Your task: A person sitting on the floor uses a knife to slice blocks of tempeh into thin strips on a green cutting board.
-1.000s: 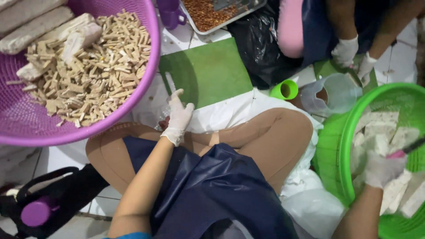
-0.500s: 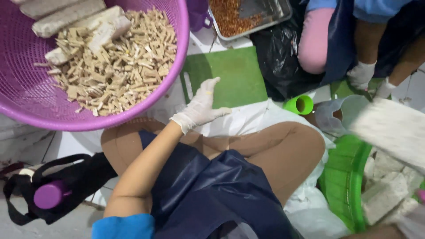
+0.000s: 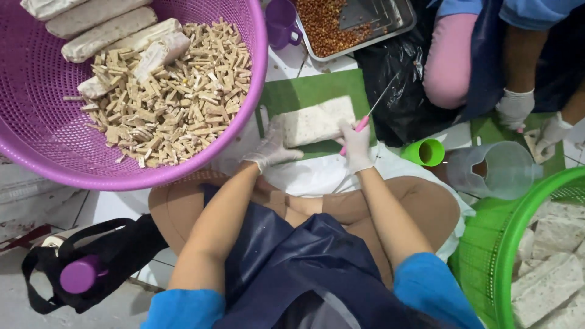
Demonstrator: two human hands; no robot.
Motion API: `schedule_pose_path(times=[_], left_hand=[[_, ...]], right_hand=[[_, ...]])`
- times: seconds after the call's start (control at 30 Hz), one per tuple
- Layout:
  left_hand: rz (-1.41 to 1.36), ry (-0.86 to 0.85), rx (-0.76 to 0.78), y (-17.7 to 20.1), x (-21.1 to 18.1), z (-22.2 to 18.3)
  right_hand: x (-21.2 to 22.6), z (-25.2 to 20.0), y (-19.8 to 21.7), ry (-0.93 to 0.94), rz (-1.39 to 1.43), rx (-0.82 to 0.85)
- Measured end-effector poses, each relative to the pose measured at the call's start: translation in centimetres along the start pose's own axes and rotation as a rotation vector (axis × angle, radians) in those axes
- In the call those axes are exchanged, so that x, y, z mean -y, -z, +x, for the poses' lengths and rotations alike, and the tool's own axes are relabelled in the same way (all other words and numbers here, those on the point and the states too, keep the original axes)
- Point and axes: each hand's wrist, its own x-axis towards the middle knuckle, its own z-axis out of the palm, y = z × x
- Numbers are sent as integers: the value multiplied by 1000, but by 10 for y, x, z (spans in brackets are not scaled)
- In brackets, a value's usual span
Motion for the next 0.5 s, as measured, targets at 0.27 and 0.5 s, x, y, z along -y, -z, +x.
schedule_pose_path(times=[0.27, 0.5], left_hand=[[434, -37, -92, 19, -60, -21], [880, -151, -114, -35, 17, 48]], right_hand=[[-10, 1, 50, 87, -591, 1], [61, -64, 24, 196, -714, -23]])
